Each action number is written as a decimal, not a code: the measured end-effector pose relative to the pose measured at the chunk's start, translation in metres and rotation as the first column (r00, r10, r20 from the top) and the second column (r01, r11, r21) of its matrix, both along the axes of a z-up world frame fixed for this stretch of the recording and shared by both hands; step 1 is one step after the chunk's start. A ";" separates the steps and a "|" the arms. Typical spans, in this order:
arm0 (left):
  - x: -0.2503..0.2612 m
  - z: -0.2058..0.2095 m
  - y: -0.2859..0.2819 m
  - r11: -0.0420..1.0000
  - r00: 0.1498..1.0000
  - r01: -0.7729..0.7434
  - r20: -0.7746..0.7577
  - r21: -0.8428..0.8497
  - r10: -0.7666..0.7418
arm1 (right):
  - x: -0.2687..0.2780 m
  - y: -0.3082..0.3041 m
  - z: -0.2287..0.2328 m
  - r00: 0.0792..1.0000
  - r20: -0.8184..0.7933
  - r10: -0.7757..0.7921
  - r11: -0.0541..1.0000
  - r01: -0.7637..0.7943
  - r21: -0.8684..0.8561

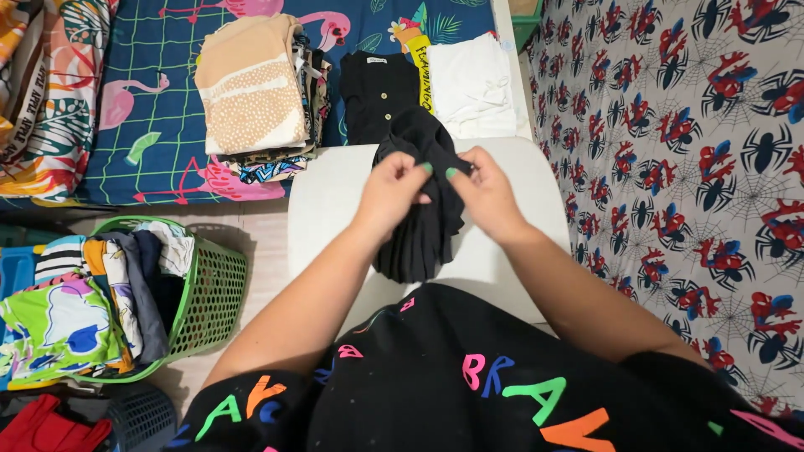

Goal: Folding various items of clothing from a laundry basket onto a small white folding table.

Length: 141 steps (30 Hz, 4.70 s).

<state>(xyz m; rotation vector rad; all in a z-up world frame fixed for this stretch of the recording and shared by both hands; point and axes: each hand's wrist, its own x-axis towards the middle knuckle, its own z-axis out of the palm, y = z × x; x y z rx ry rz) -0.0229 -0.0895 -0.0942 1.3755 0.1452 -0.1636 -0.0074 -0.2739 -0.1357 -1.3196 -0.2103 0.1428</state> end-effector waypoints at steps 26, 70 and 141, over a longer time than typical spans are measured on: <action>0.023 0.059 0.075 0.597 0.812 0.354 0.080 0.720 -0.578 | 0.057 -0.056 0.035 0.913 -0.087 0.398 0.895 -0.366 0.257; 0.039 0.007 0.076 0.784 0.722 0.201 0.452 0.588 -0.524 | 0.059 -0.058 0.010 0.914 0.347 0.209 0.856 0.001 -0.517; -0.017 -0.249 0.137 0.681 0.835 -0.180 -0.255 0.710 0.487 | 0.018 -0.082 -0.260 0.952 -0.100 -0.288 0.477 0.052 -0.877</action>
